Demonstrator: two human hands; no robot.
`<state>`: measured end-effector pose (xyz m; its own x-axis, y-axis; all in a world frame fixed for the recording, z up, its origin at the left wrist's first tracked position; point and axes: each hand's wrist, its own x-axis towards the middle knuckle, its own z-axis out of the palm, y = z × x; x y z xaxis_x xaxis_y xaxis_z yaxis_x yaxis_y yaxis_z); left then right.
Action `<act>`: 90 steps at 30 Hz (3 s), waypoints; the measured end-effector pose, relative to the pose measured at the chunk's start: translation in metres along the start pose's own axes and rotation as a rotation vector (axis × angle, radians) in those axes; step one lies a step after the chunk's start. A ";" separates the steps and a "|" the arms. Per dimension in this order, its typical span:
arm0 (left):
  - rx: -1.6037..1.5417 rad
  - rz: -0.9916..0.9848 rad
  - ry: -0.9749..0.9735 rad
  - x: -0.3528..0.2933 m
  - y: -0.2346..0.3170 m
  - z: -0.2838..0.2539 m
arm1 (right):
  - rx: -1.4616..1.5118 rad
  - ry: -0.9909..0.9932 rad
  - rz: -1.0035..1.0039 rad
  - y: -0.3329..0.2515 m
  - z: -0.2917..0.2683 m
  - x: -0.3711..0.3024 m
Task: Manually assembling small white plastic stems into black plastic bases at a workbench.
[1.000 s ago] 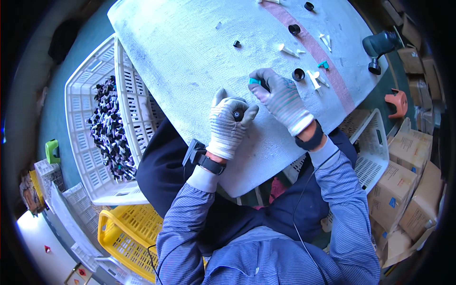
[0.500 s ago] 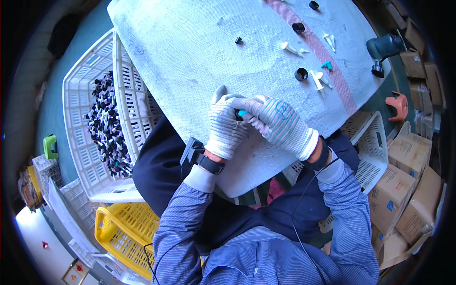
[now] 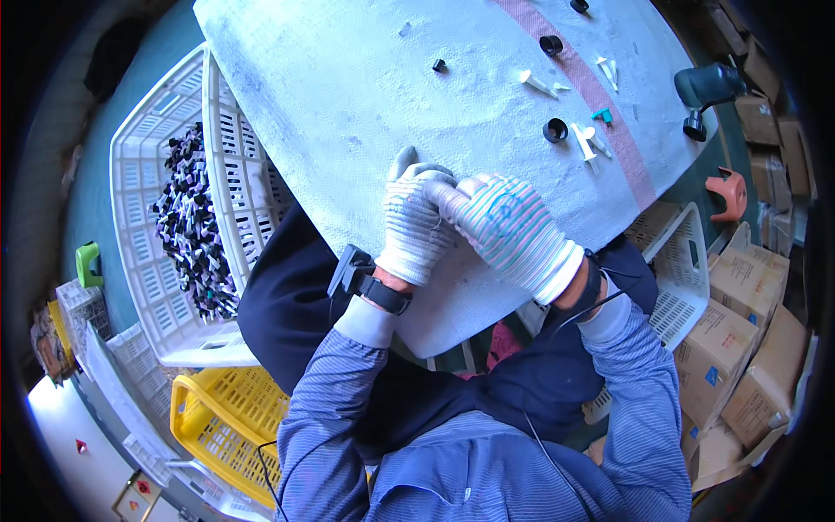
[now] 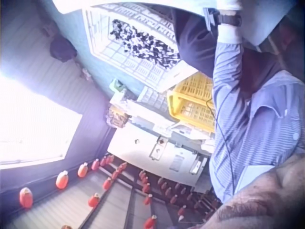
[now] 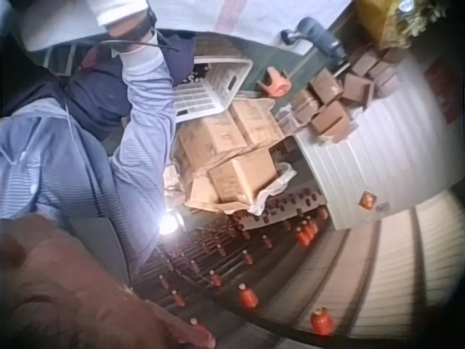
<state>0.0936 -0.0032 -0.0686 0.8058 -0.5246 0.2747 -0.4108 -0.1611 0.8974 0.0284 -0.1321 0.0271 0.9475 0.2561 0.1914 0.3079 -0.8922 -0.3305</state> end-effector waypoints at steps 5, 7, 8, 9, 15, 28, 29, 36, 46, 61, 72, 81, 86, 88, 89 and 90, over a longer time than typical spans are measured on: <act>0.144 0.126 -0.050 0.003 0.002 -0.005 | 0.066 0.056 0.069 0.006 0.018 -0.009; 0.149 0.113 -0.034 0.000 -0.003 -0.003 | 0.091 0.008 0.072 0.005 0.014 -0.006; -0.045 -0.011 -0.024 -0.003 -0.008 0.000 | 0.116 -0.042 0.083 0.004 0.011 -0.004; -0.243 -0.131 -0.015 -0.003 -0.012 0.002 | 0.110 -0.041 0.075 0.004 0.010 -0.004; 0.306 0.192 -0.069 0.008 0.005 -0.006 | 0.098 0.168 0.216 0.012 -0.018 0.014; 0.296 -0.018 -0.130 -0.029 -0.056 0.034 | 0.130 -0.384 0.042 -0.025 0.018 0.075; 0.258 -0.028 -0.124 -0.026 -0.059 0.035 | 0.068 -0.367 0.033 -0.028 0.022 0.075; 0.013 -0.109 -0.099 -0.034 -0.065 0.046 | -0.018 -0.306 0.034 -0.024 0.036 0.074; -0.323 -0.265 -0.086 -0.050 -0.073 0.055 | 0.079 -0.201 0.047 -0.023 0.046 0.072; 0.090 -0.101 -0.162 0.003 -0.034 0.028 | 0.511 0.209 0.513 0.012 0.018 0.041; -1.408 -0.498 -0.137 -0.008 0.058 -0.051 | 0.803 0.231 0.479 0.009 -0.007 -0.039; -1.322 -0.567 0.271 -0.015 0.024 -0.141 | 0.919 0.234 0.513 0.017 0.004 -0.074; -1.311 -0.693 0.829 -0.024 -0.037 -0.281 | 0.931 0.241 0.573 0.019 0.008 -0.083; -1.583 -0.345 0.432 -0.041 -0.040 -0.313 | 0.945 0.242 0.589 0.022 0.013 -0.086; -1.324 -0.367 0.688 -0.047 -0.042 -0.324 | 0.923 0.224 0.586 0.018 0.014 -0.083; -1.102 -0.420 0.904 -0.032 -0.035 -0.285 | 0.894 0.225 0.610 0.028 0.015 -0.095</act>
<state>0.2039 0.2575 -0.0106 0.9361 0.1501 -0.3182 0.1020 0.7497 0.6538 -0.0512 -0.1755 -0.0145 0.9521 -0.2897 -0.0979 -0.1689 -0.2315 -0.9581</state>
